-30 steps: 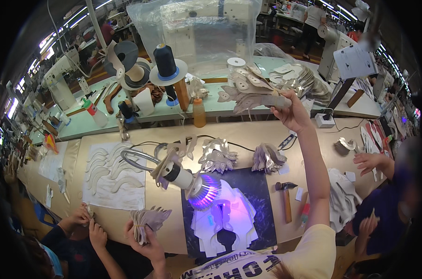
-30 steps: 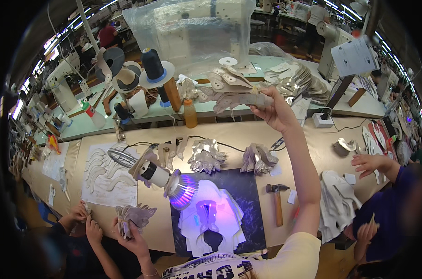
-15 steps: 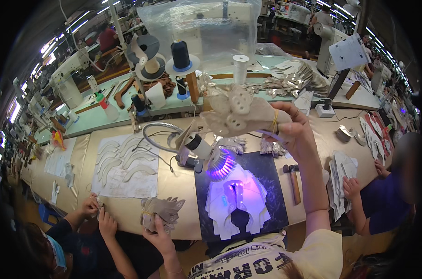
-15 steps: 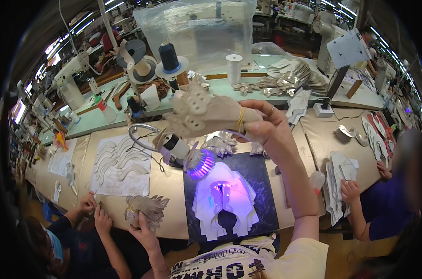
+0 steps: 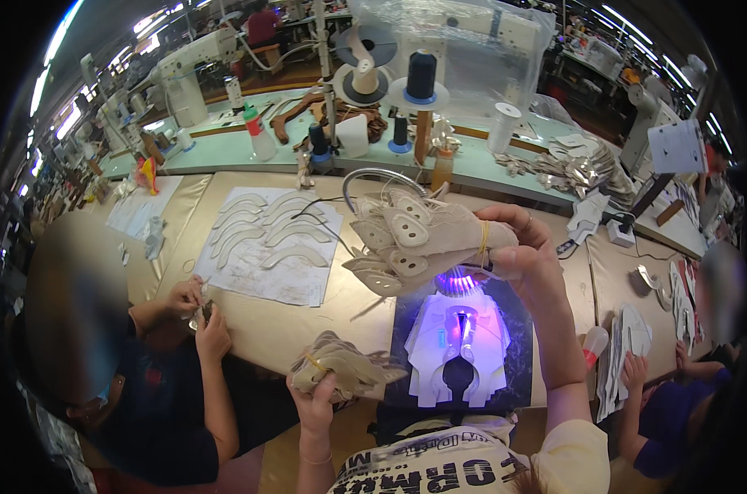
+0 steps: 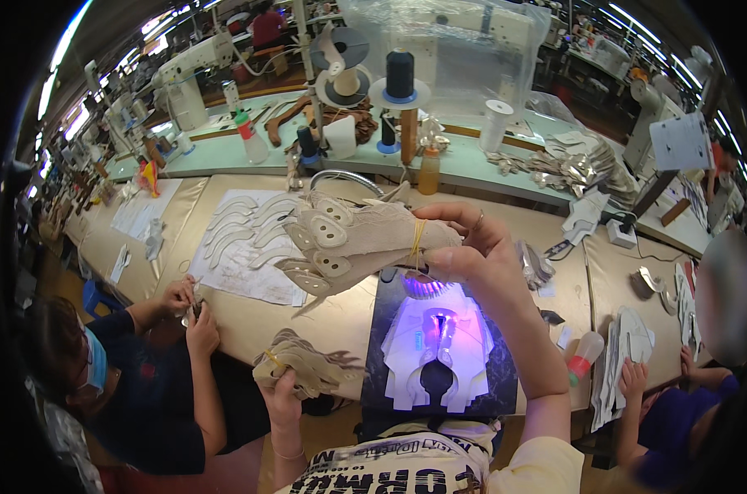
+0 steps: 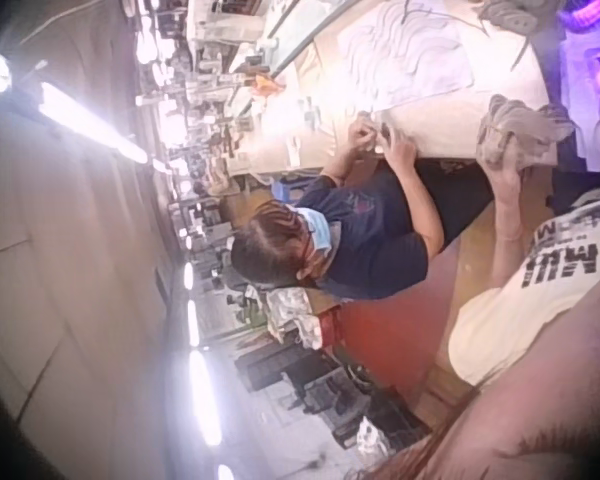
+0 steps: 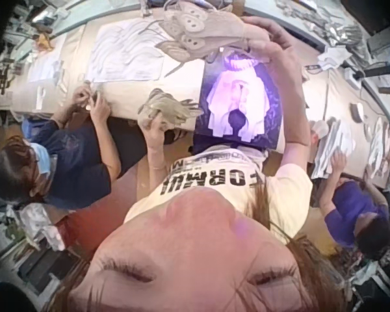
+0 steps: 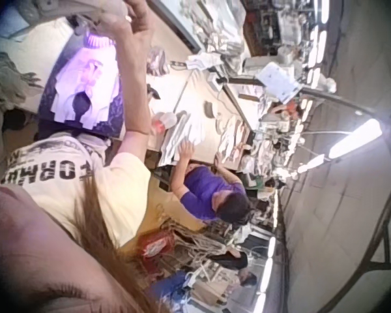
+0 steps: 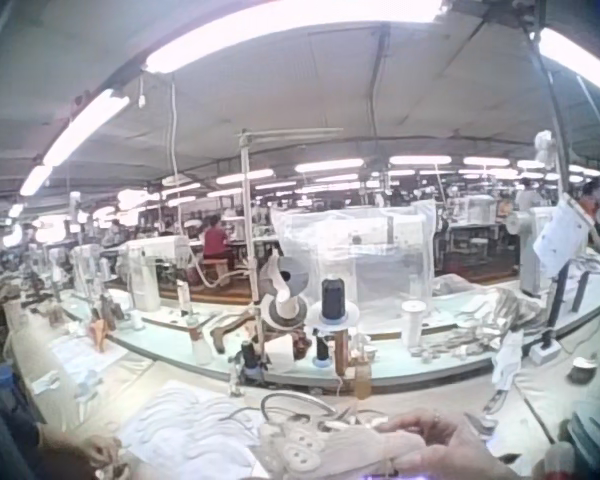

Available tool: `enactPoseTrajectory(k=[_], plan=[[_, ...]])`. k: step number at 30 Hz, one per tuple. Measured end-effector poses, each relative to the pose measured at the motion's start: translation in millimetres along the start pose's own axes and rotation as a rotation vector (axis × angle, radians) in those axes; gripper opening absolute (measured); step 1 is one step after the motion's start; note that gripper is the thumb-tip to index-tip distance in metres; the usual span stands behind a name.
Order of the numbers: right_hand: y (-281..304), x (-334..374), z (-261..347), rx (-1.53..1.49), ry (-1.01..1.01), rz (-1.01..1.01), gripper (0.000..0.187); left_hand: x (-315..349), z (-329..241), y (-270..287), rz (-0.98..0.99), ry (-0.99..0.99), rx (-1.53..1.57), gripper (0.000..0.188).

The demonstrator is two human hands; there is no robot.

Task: The person assembles small metallic decorative parts by hand at a workbench. They pick up parts, align them, and place them into stacks while coworkers work nearby.

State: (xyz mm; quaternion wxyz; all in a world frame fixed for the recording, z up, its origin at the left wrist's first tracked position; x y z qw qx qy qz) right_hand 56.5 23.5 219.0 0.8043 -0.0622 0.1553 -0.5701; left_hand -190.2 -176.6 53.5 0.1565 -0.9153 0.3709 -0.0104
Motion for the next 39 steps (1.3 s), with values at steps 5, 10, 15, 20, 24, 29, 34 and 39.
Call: enactPoseTrajectory(k=[5, 10, 15, 20, 24, 29, 34, 39], plan=[[-21, -4, -5, 0.043, 0.038, 0.059, 0.048, 4, -22, -16, 0.200, 0.153, 0.241, 0.065], [-37, -3, -7, 0.103, 0.273, 0.119, 0.050, -4, -39, -36, 0.316, 0.272, 0.602, 0.076], [-48, 5, -10, 0.393, 0.587, 0.183, 0.047, -20, -50, -41, 0.384, 0.170, 0.676, 0.077], [-51, 11, -31, 0.513, 0.550, 0.095, 0.047, -25, -55, -28, -0.001, 0.352, 0.539, 0.048], [-55, 15, -44, 0.680, 0.602, 0.073, 0.045, -34, -64, -24, -0.124, 0.362, 0.621, 0.034], [-65, 23, -55, 0.869, 0.706, 0.127, 0.043, -40, -70, -13, -0.264, 0.325, 0.629, 0.031], [-71, 24, -65, 0.856, 0.679, 0.165, 0.046, -42, -75, -9, -0.270, 0.259, 0.583, 0.031], [-69, 24, -71, 0.832, 0.609, 0.142, 0.046, -44, -70, -9, -0.267, 0.317, 0.613, 0.036]])
Point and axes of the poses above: each hand's wrist, its own x-axis away from the middle knuckle, its own y-axis out of the back of the hand, z = x × y, the point moved 4 cm from there along -x, towards the middle knuckle, and after that the axes turned 13 degrees about -z, right-handed, at the moved point
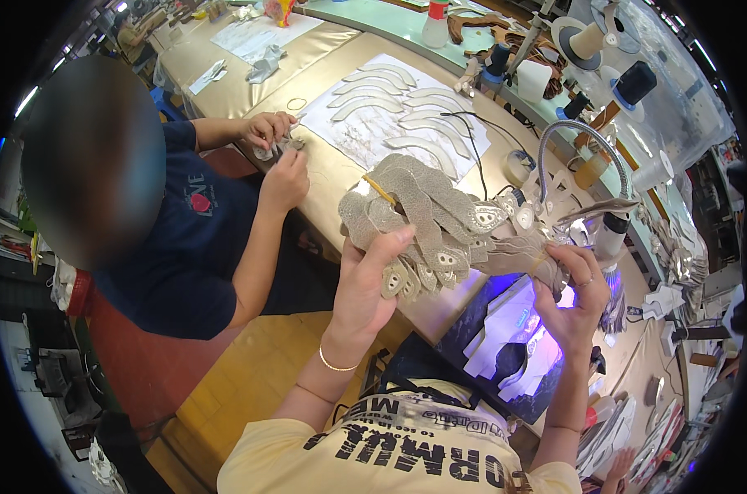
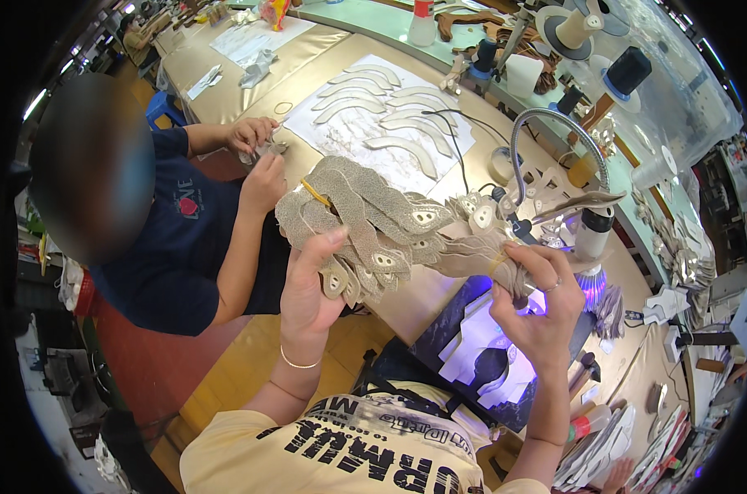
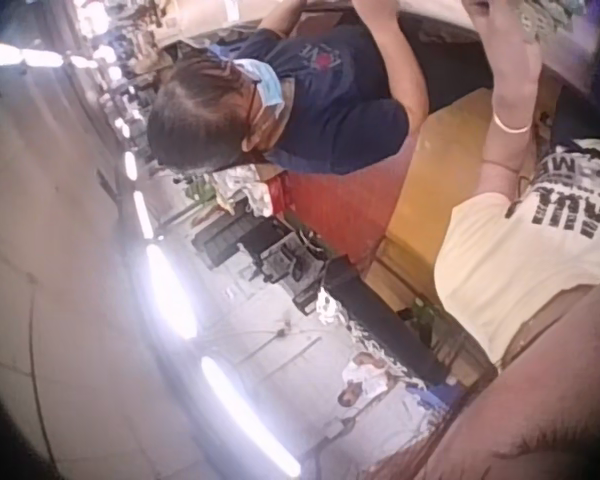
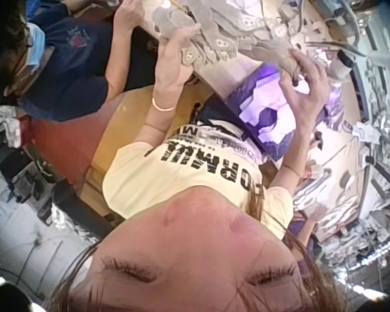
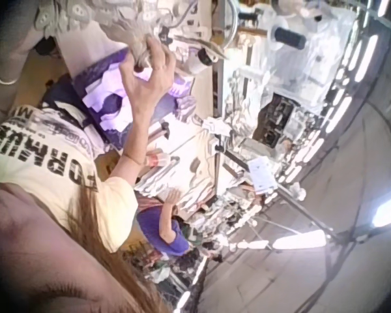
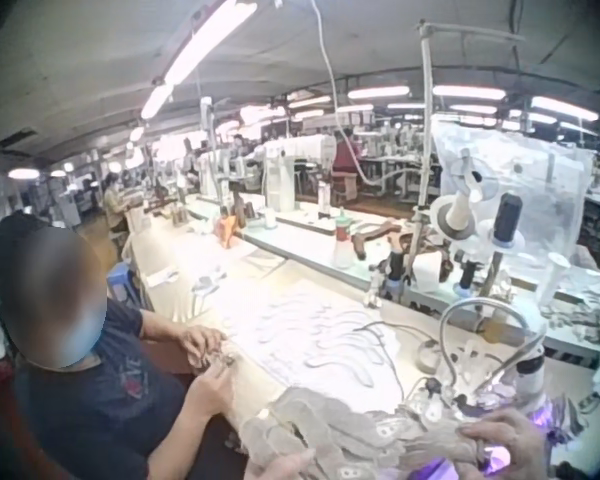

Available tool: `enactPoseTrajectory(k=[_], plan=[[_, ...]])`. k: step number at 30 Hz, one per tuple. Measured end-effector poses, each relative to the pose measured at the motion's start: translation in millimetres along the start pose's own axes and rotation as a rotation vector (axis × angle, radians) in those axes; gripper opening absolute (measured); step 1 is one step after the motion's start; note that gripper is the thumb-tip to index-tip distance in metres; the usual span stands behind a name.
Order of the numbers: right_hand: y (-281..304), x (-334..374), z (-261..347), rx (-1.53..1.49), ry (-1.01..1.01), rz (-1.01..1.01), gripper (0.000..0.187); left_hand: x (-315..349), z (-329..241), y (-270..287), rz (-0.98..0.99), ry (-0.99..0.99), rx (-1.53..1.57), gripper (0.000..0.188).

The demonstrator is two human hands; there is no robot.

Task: The person assembles small metallic decorative parts by hand at a workbench. They pick up parts, align them, and place them into stacks while coworkers work nearby.

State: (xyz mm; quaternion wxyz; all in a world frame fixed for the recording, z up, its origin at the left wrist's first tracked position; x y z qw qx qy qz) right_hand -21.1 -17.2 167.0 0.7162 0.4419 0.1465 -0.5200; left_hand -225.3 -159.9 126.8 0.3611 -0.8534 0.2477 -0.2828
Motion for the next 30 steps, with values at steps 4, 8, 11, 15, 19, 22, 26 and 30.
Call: enactPoseTrajectory(k=[4, 8, 11, 15, 19, 22, 26, 30], plan=[[-4, 1, -4, -0.012, -0.035, 0.034, 0.045, -4, 5, 9, -0.024, 0.047, 0.032, 0.043], [-13, 5, -9, -0.030, -0.055, 0.043, 0.044, -7, 6, 18, -0.035, 0.062, -0.023, 0.047], [-17, 7, -11, -0.021, -0.068, 0.052, 0.044, -7, 5, 20, -0.022, 0.012, -0.046, 0.048], [-19, 8, -12, -0.031, -0.080, 0.042, 0.044, -7, 5, 20, -0.007, -0.039, -0.050, 0.047], [-20, 10, -15, -0.059, -0.077, 0.039, 0.044, -9, 6, 21, 0.034, -0.067, -0.074, 0.047], [-23, 12, -21, -0.092, -0.105, 0.043, 0.043, -14, 8, 27, 0.062, -0.073, -0.079, 0.049], [-37, 30, -30, -0.195, -0.305, 0.137, 0.039, -25, 12, 49, -0.020, -0.023, -0.082, 0.052], [-64, 54, -34, -0.280, -0.450, 0.255, 0.039, -38, 18, 79, -0.095, -0.041, -0.064, 0.053]])
Point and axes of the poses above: each hand's wrist, its own x-axis away from the middle knuckle, its own y-axis out of the back of the hand, z = x × y, the point moved 4 cm from there along -x, towards the middle knuckle, and after that the axes turned 13 degrees about -z, right-handed, at the moved point
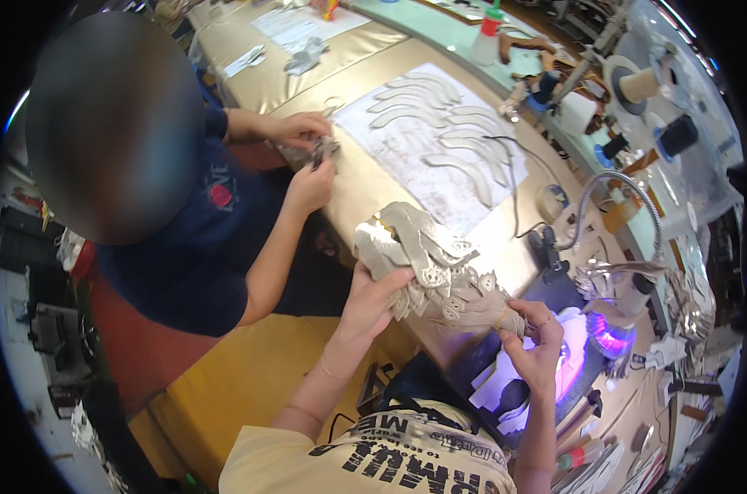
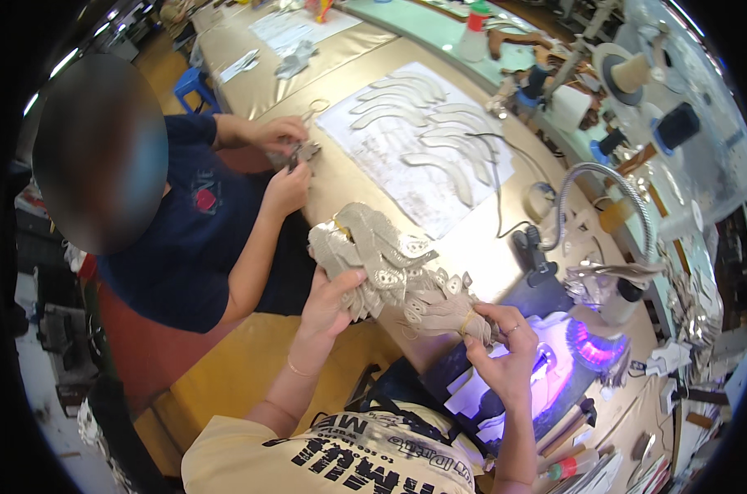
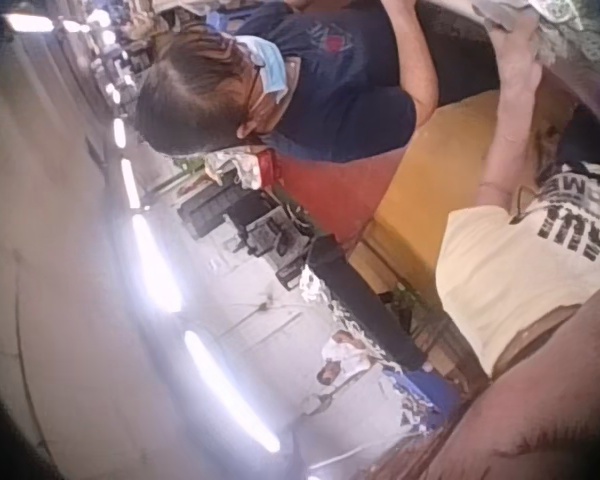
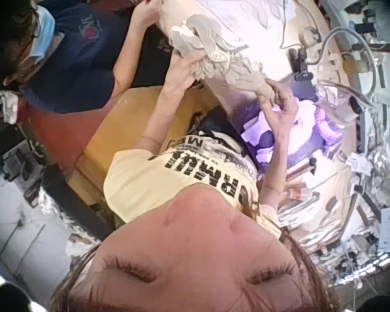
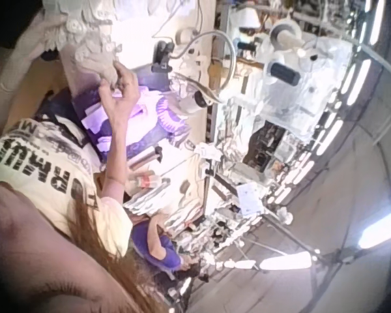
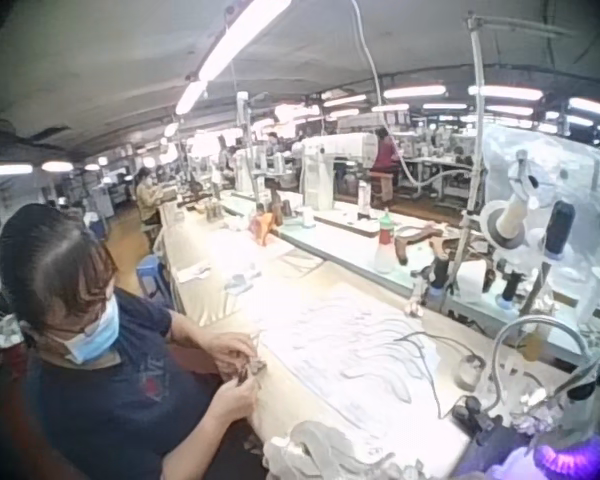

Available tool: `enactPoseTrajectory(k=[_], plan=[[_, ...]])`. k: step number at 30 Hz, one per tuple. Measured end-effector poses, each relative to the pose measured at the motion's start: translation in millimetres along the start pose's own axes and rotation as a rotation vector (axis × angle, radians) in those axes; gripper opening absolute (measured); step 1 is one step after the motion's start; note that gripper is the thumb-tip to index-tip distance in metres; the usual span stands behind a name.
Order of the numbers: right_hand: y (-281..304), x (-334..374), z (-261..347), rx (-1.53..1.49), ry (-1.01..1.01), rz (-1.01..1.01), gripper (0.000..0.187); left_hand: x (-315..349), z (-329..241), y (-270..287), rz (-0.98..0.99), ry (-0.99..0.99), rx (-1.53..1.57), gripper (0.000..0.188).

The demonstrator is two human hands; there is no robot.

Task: The person assembles small metallic decorative parts by hand at a workbench. They pick up parts, align them, and place them into stacks while coworkers work nearby.

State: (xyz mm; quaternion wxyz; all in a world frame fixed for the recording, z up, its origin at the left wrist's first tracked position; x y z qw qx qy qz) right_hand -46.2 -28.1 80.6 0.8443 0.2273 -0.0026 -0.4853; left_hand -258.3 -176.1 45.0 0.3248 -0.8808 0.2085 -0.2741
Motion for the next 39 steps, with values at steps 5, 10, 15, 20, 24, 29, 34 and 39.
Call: enactPoseTrajectory(k=[5, 10, 15, 20, 24, 29, 34, 39], plan=[[-26, 7, -18, 0.016, -0.064, 0.042, 0.038, -33, 12, 36, -0.072, -0.037, 0.048, 0.050], [-38, 9, -30, 0.050, -0.163, -0.015, 0.038, -79, 16, 55, 0.013, -0.006, 0.087, 0.054], [-40, 21, -50, -0.010, -0.307, -0.009, 0.037, -112, 25, 55, 0.180, 0.012, 0.049, 0.061], [-46, 38, -69, -0.062, -0.353, -0.032, 0.040, -129, 36, 53, 0.187, 0.042, 0.039, 0.057], [-51, 48, -68, 0.015, -0.266, -0.128, 0.038, -139, 36, 50, 0.223, -0.018, 0.021, 0.056], [-60, 54, -61, 0.189, -0.109, -0.192, 0.040, -145, 35, 52, 0.246, -0.060, -0.030, 0.057], [-71, 57, -57, 0.283, 0.068, -0.184, 0.042, -142, 37, 54, 0.231, -0.032, 0.000, 0.058], [-72, 58, -58, 0.283, 0.073, -0.163, 0.043, -138, 37, 55, 0.231, 0.011, 0.014, 0.060]])
Point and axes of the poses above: each hand's wrist, its own x-axis away from the middle knuckle, its own y-axis out of the back of the hand, z = x × y, the point moved 4 cm from there along -x, towards the middle knuckle, and after that the axes turned 13 degrees about -z, right-handed, at the moved point
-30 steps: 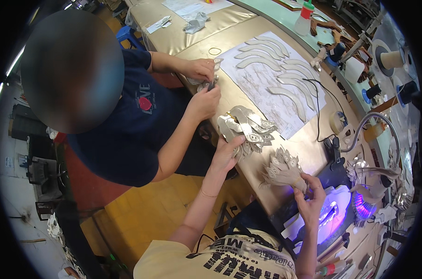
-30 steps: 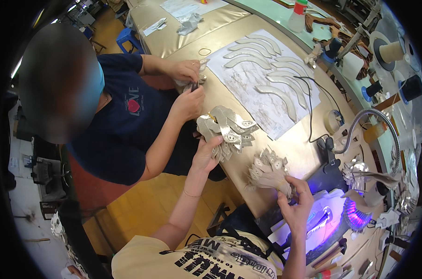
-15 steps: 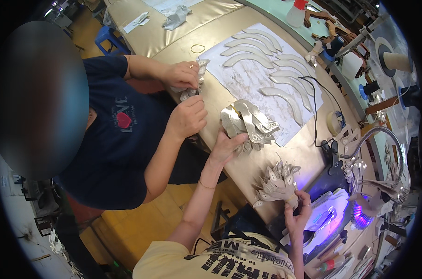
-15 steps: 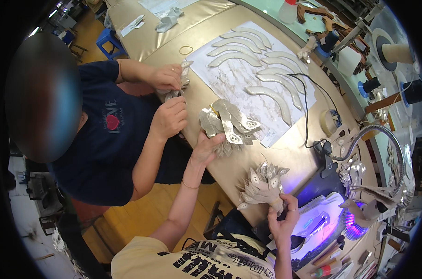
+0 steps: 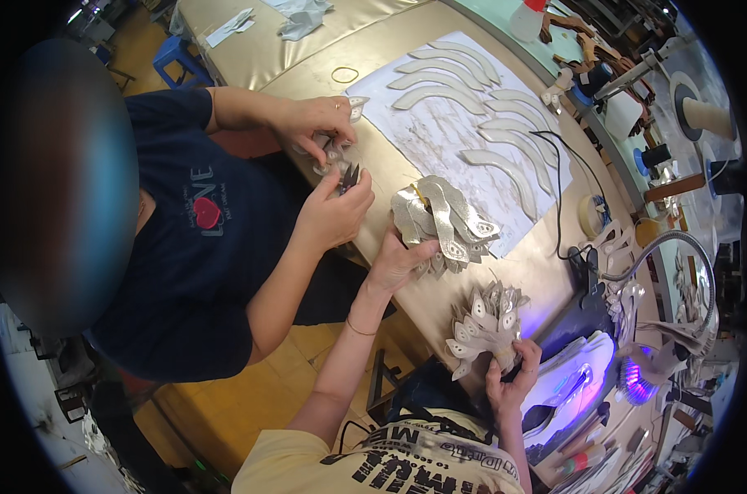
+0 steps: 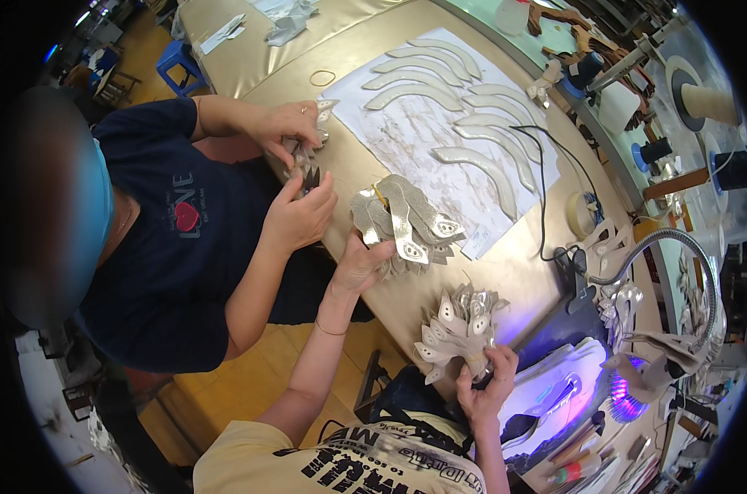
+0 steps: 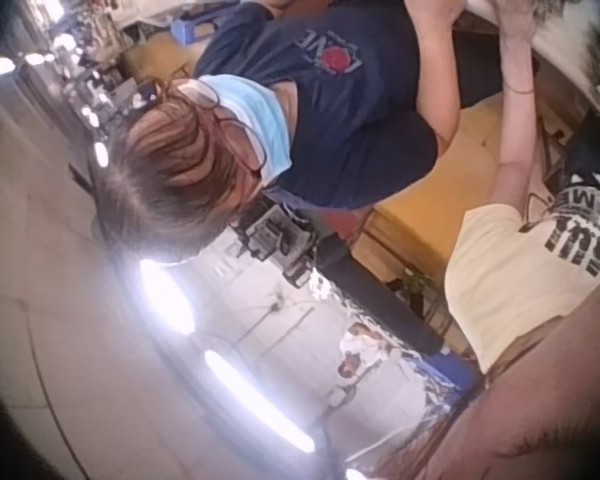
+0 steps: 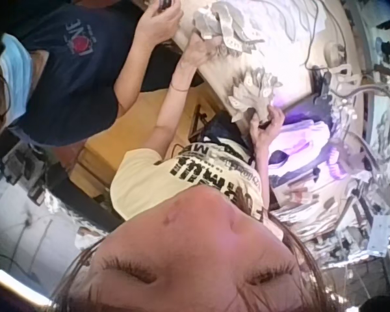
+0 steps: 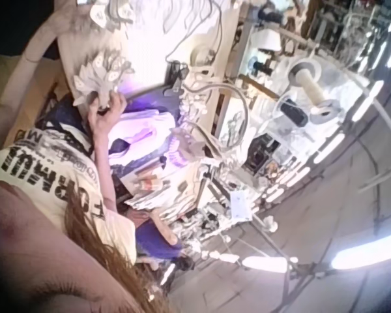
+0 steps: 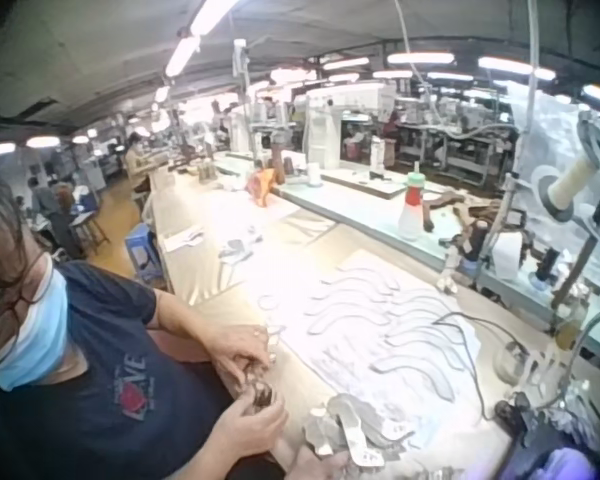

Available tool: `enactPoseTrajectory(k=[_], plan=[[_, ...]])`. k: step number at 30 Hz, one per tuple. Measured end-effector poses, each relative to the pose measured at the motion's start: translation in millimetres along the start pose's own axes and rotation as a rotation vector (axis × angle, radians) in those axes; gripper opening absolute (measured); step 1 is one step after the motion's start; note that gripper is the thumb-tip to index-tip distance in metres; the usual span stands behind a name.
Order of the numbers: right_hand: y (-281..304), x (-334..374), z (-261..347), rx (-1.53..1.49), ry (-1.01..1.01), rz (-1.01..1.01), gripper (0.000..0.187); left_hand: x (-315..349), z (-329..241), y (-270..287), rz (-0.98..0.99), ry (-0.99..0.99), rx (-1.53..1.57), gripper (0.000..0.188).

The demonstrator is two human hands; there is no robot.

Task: The person assembles small metallic decorative parts by hand at a workbench. They pick up parts, align them, and place them into stacks while coworkers work nearby.

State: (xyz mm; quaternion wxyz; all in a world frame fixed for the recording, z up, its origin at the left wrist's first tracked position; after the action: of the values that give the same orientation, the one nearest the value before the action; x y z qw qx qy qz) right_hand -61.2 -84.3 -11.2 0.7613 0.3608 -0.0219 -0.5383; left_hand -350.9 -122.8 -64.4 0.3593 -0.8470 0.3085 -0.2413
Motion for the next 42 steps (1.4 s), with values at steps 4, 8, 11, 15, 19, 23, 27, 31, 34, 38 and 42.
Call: enactPoseTrajectory(k=[4, 8, 11, 15, 19, 23, 27, 31, 34, 38, 42], plan=[[0, -1, 0, 0.018, 0.018, -0.014, 0.044, 1, -1, -2, 0.039, 0.025, 0.017, 0.060], [-1, -1, 0, 0.013, -0.001, -0.027, 0.044, 2, 0, -1, 0.051, 0.054, 0.027, 0.059], [0, -1, 0, 0.011, -0.010, -0.022, 0.044, 2, 1, 3, 0.047, 0.067, 0.047, 0.058], [-1, -3, 1, 0.018, 0.006, -0.022, 0.043, 2, 5, 10, 0.032, 0.087, 0.063, 0.057], [-2, -3, 2, 0.008, 0.008, -0.030, 0.043, 1, 9, 15, 0.055, 0.104, 0.037, 0.062], [-1, -3, 2, 0.006, -0.001, -0.026, 0.045, 0, 10, 16, 0.057, 0.092, 0.011, 0.063], [-1, -3, 1, 0.008, 0.001, -0.022, 0.046, 0, 9, 14, 0.060, 0.090, 0.001, 0.065], [-1, -4, 2, 0.007, 0.008, -0.021, 0.046, 0, 8, 12, 0.058, 0.083, -0.004, 0.067], [-1, -3, 1, -0.006, -0.005, -0.018, 0.045, 1, 8, 11, 0.066, 0.101, -0.007, 0.069], [-1, -3, 0, -0.009, -0.014, -0.016, 0.045, 2, 7, 11, 0.058, 0.112, 0.003, 0.063], [-1, -3, 0, 0.011, 0.016, -0.028, 0.046, 3, 6, 10, 0.070, 0.098, 0.043, 0.062]])
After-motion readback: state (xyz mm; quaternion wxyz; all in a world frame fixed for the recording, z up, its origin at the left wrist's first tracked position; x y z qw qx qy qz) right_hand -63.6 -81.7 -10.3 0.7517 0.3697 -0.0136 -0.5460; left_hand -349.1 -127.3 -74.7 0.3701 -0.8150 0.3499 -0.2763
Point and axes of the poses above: each hand's wrist, its own x-axis away from the middle knuckle, its own y-axis out of the back of the hand, z = x × y, the point moved 4 cm from there along -x, towards the middle knuckle, and after that the axes turned 13 degrees about -z, right-handed, at the moved point
